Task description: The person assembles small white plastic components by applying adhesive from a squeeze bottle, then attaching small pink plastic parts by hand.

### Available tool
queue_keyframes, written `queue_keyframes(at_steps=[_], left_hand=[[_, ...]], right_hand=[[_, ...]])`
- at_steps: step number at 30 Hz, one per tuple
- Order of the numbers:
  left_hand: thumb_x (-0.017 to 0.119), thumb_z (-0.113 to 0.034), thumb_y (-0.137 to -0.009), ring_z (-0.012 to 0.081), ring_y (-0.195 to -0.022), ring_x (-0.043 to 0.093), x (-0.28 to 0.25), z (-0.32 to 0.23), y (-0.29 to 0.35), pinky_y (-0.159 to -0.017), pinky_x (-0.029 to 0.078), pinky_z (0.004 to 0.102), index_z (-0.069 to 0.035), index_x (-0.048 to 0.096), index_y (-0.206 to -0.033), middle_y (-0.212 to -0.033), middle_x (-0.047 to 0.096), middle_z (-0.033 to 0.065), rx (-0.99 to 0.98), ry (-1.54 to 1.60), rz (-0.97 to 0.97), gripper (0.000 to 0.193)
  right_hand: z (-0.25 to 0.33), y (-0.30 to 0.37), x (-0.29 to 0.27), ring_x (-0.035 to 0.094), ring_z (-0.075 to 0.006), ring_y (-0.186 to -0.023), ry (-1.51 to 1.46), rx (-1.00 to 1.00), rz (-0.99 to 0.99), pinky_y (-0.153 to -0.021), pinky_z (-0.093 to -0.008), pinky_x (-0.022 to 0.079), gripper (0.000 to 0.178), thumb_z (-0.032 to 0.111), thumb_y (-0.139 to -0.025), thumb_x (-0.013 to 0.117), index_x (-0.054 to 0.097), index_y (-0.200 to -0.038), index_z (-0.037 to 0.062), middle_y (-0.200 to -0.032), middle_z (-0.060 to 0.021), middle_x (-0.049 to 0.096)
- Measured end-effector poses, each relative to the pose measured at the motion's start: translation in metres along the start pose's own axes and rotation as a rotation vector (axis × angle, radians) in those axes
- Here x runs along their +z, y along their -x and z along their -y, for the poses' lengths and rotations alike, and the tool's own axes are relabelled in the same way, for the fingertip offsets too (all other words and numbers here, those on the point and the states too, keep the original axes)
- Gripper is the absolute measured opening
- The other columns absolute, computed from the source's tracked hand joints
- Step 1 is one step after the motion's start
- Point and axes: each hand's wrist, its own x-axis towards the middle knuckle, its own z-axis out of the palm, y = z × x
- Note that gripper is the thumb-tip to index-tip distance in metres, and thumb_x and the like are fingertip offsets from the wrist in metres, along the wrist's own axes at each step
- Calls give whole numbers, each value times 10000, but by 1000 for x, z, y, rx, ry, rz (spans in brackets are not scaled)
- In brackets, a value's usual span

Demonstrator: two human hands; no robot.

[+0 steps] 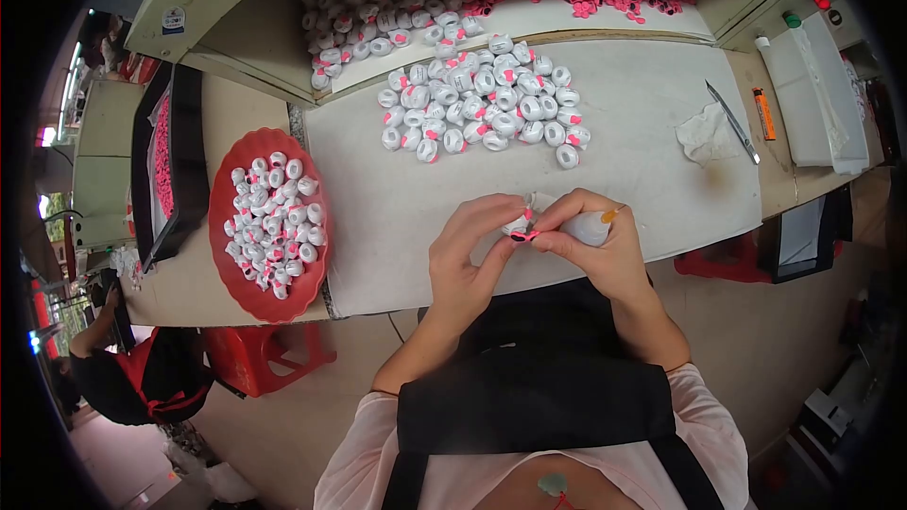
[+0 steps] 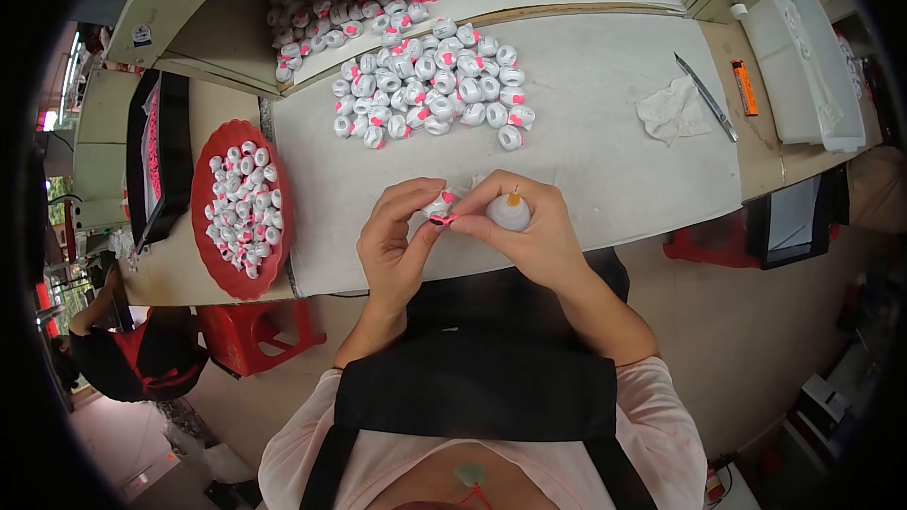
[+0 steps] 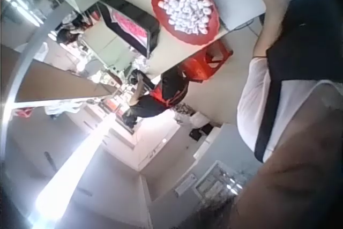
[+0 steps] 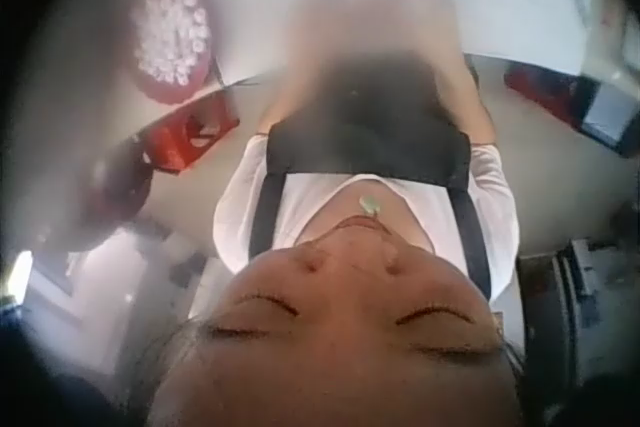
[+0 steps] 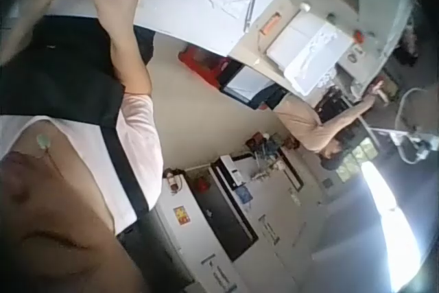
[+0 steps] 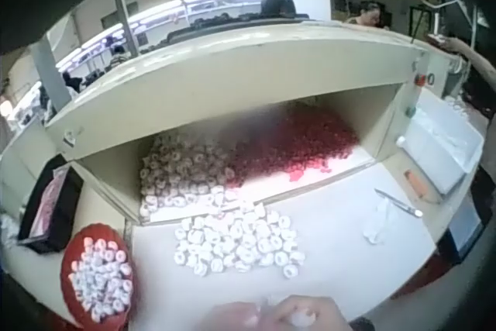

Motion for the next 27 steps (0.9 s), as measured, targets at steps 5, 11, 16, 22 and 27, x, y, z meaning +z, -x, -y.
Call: queue_keyframes(at_steps=[5, 11, 16, 22, 27], left_hand=[[575, 61, -684, 222, -954, 498, -1, -6, -2, -799, 408, 303, 4, 534, -962, -1012, 513, 149, 14, 68, 34, 287], [564, 28, -721, 233, -982, 484, -2, -7, 0, -824, 400, 334, 10, 515, -988, -1026, 515, 151, -198, 522, 41, 272], [559, 17, -733, 259, -1006, 465, 0, -3, 3, -833, 390, 354, 14, 517, -971, -1039, 505, 162, -210, 707, 78, 242], [581, 13, -717, 257, -1017, 453, -1, 2, 7, -824, 388, 353, 18, 558, -918, -1005, 525, 155, -220, 725, 90, 202], [604, -5, -705, 246, -984, 470, -4, 5, 8, -815, 396, 336, 12, 570, -912, -947, 556, 143, -241, 723, 121, 211]], right_hand=[[-7, 1, 0, 502, -68, -657, -34, -7, -33, -605, -201, 391, 104, 19, -680, 632, 539, -725, 20, -686, -20, 558], [-13, 2, 3, 496, -68, -663, -70, -50, -54, -602, -206, 387, 178, 15, -648, 661, 505, -731, 36, -688, -11, 539], [-6, 5, 6, 498, -67, -675, -122, -43, 37, -619, -213, 393, 209, -6, -629, 674, 525, -771, 30, -708, -22, 533], [-14, 6, 3, 522, -84, -662, -167, -64, 138, -617, -212, 422, 269, -37, -642, 655, 554, -886, 9, -755, -56, 547], [-15, 7, 5, 547, -98, -626, -316, -2, 151, -566, -205, 443, 227, -33, -670, 632, 542, -878, -16, -745, -58, 543]])
